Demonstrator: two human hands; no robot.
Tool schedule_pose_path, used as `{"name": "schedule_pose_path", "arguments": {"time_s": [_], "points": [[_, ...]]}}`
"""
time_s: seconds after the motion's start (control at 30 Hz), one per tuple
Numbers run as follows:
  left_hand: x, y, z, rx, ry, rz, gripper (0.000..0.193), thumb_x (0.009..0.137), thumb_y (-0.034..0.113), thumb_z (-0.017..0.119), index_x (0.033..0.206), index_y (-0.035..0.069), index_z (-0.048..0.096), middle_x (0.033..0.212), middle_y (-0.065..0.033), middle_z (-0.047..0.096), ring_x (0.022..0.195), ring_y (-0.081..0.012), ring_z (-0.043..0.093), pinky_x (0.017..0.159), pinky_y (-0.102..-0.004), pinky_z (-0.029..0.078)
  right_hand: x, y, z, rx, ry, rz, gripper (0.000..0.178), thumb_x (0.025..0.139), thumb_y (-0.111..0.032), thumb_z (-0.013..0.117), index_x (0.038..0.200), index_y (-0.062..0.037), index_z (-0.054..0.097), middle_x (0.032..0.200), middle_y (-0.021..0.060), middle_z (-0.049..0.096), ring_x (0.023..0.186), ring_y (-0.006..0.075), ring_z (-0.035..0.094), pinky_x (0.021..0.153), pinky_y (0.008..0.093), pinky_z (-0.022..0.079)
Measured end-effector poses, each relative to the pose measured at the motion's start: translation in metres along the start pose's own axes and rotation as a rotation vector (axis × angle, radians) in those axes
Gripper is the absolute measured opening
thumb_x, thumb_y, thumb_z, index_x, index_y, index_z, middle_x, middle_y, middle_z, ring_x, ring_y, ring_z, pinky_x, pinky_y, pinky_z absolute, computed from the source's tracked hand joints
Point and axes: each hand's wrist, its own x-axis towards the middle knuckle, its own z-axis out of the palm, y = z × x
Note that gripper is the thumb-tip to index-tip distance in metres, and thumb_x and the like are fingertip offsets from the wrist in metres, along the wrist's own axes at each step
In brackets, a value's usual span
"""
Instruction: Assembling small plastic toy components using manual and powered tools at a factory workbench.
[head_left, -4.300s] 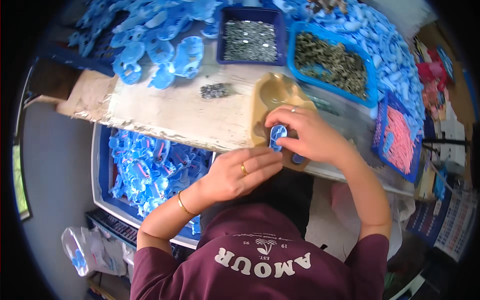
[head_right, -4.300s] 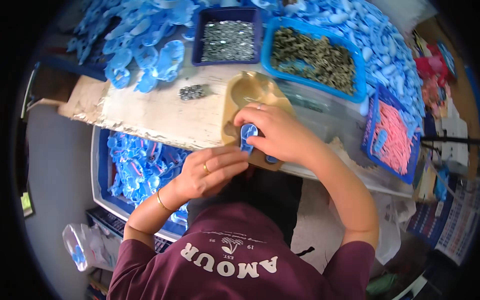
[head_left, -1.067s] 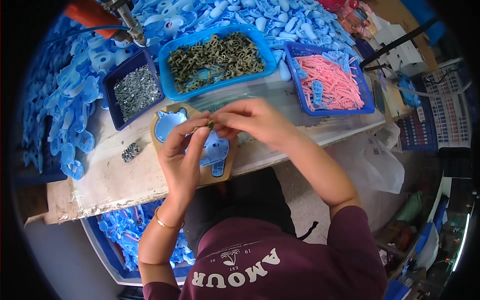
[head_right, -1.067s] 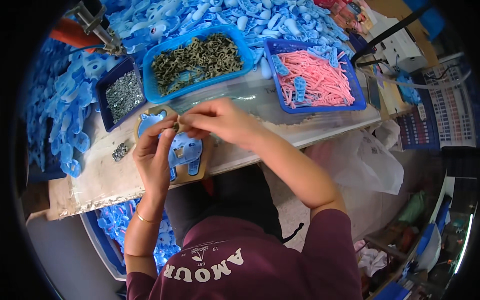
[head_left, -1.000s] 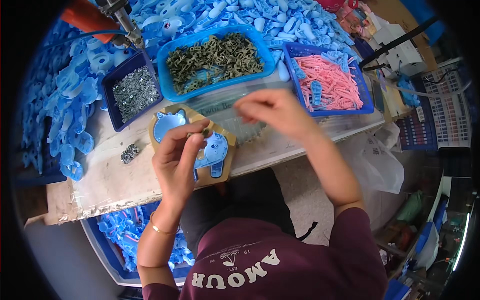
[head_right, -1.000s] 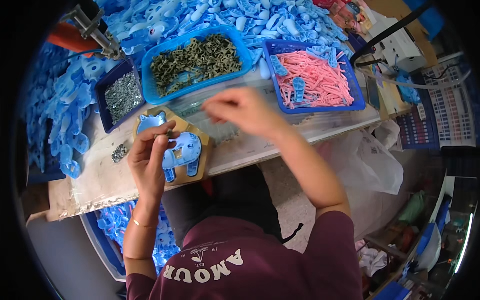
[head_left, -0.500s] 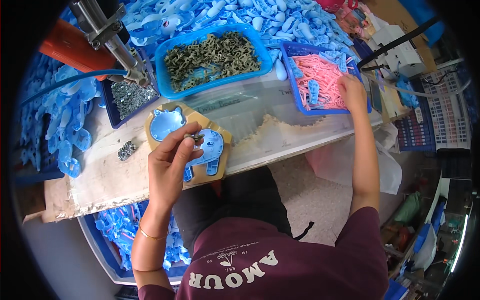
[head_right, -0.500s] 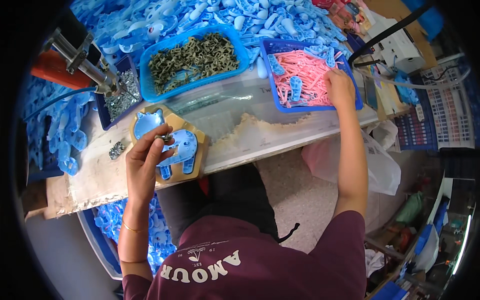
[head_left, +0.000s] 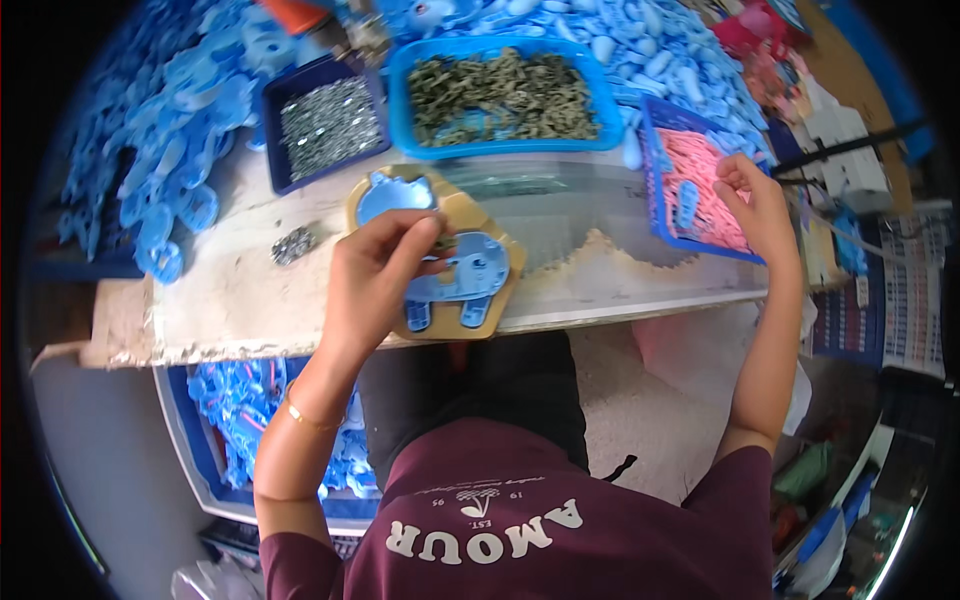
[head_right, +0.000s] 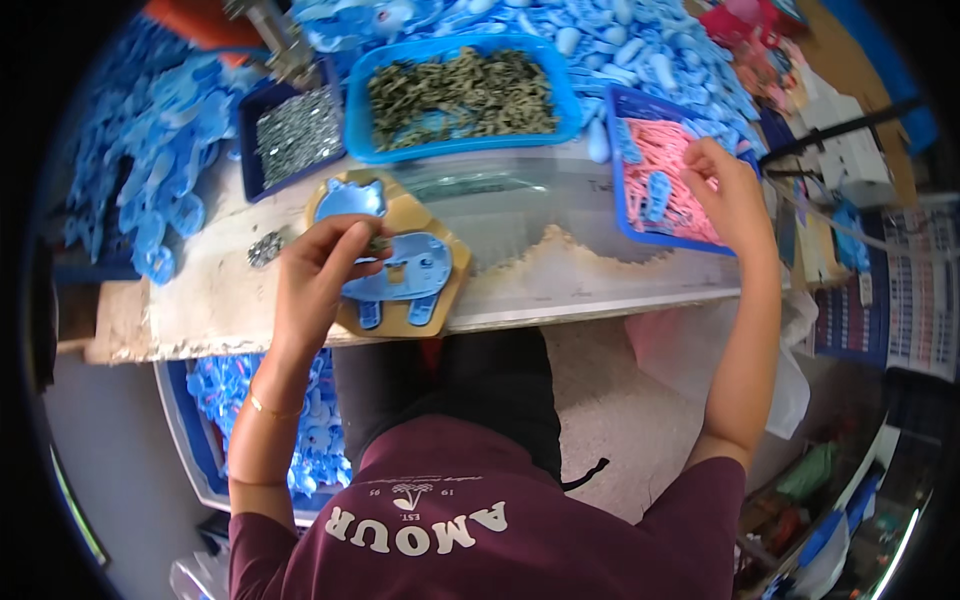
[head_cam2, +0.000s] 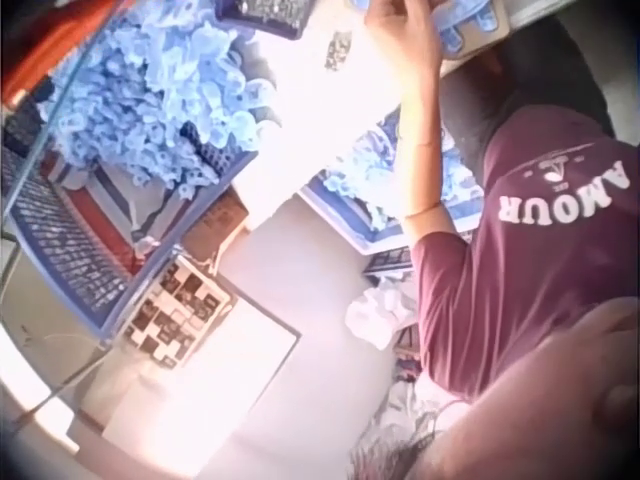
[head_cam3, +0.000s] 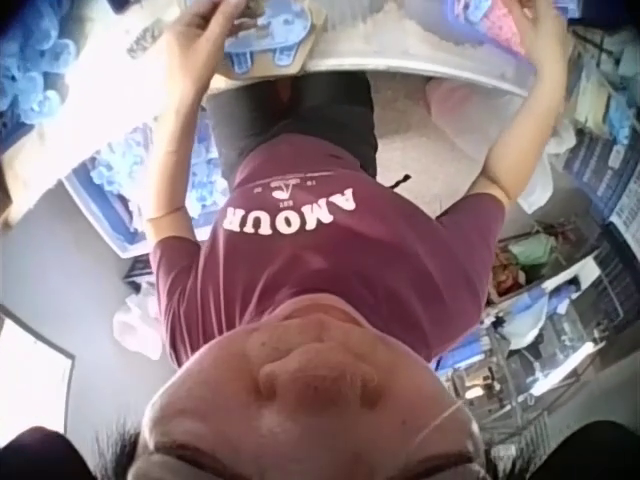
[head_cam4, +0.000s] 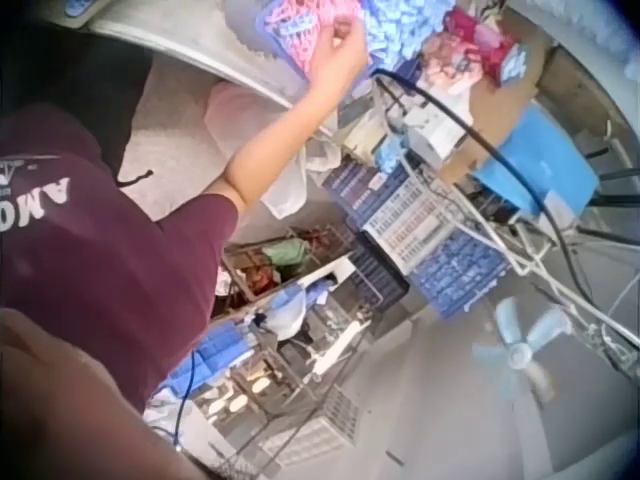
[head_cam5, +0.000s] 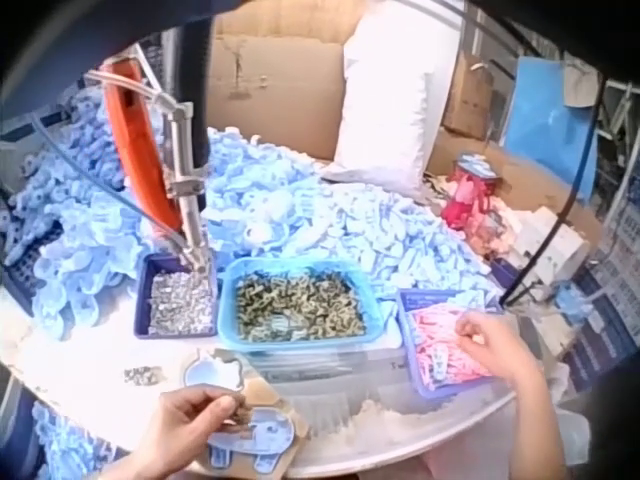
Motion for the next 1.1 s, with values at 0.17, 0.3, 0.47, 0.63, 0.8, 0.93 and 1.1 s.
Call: {"name": "schedule_pose_path", "arguments": {"time_s": [0.17, 0.3, 0.47, 0.63, 0.8, 0.93, 1.1], "points": [[0.004, -0.005, 0.007, 0.035, -0.002, -0.008, 0.023, 0.101, 0.017, 0.067, 0.107, -0.005, 0.071, 0.093, -0.0073, 0.074, 0.086, -0.0117, 0.071, 0.077, -0.0257, 0.059, -0.015, -0.147, 0.076, 0.550, -0.322, -0.269, 0.012, 0.093, -0.006, 0.073, 0.104, -0.0015, 0.069, 0.095, 0.0023, 0.071, 0.085, 0.0105, 0.065, 0.079, 0.0272, 0.052], [0.003, -0.008, 0.005, 0.039, -0.031, 0.005, 0.022, 0.100, 0.016, 0.068, 0.104, -0.005, 0.071, 0.090, -0.0070, 0.074, 0.083, -0.0107, 0.070, 0.077, -0.0256, 0.058, -0.016, -0.186, 0.111, 0.636, -0.363, -0.343, 0.015, 0.090, -0.004, 0.075, 0.104, -0.0011, 0.069, 0.093, 0.0032, 0.072, 0.087, 0.0104, 0.066, 0.080, 0.0272, 0.052], [-0.003, -0.006, 0.001, -0.011, -0.024, -0.013, 0.024, 0.102, 0.021, 0.067, 0.104, -0.003, 0.071, 0.095, -0.0063, 0.073, 0.089, -0.0109, 0.070, 0.081, -0.0260, 0.060, -0.016, -0.191, 0.122, 0.666, -0.293, -0.304, 0.013, 0.090, -0.003, 0.075, 0.099, -0.0012, 0.067, 0.088, 0.0028, 0.070, 0.083, 0.0103, 0.064, 0.078, 0.0274, 0.052], [-0.006, -0.010, 0.002, -0.072, 0.026, -0.027, 0.022, 0.100, 0.016, 0.068, 0.101, -0.006, 0.071, 0.090, -0.0096, 0.075, 0.083, -0.0110, 0.071, 0.076, -0.0249, 0.059, -0.023, -0.196, 0.128, 0.639, -0.221, -0.273, 0.013, 0.089, -0.001, 0.075, 0.094, -0.0012, 0.064, 0.084, 0.0018, 0.068, 0.078, 0.0095, 0.060, 0.074, 0.0276, 0.051], [-0.012, -0.013, 0.002, 0.178, 0.051, 0.171, 0.021, 0.101, 0.015, 0.066, 0.102, -0.006, 0.071, 0.089, -0.0097, 0.075, 0.083, -0.0117, 0.072, 0.076, -0.0254, 0.059, -0.033, -0.205, 0.137, 0.588, -0.123, -0.240, 0.014, 0.088, 0.000, 0.076, 0.093, -0.0010, 0.063, 0.082, 0.0017, 0.067, 0.075, 0.0089, 0.060, 0.072, 0.0268, 0.051], [-0.010, -0.013, -0.010, -0.022, -0.024, 0.030, 0.023, 0.103, 0.017, 0.064, 0.106, -0.005, 0.070, 0.096, -0.0090, 0.073, 0.089, -0.0135, 0.072, 0.079, -0.0259, 0.060, -0.030, -0.206, 0.138, 0.690, -0.208, -0.154, 0.014, 0.087, 0.000, 0.076, 0.097, -0.0010, 0.066, 0.082, 0.0026, 0.068, 0.074, 0.0090, 0.062, 0.071, 0.0262, 0.051], [-0.011, -0.003, -0.018, -0.100, -0.098, -0.044, 0.025, 0.103, 0.017, 0.064, 0.110, -0.006, 0.070, 0.097, -0.0098, 0.074, 0.090, -0.0157, 0.074, 0.078, -0.0255, 0.061, -0.026, -0.208, 0.140, 0.533, -0.173, -0.443, 0.020, 0.087, -0.002, 0.076, 0.106, -0.0029, 0.070, 0.083, 0.0047, 0.070, 0.072, 0.0126, 0.065, 0.067, 0.0268, 0.051]]}}
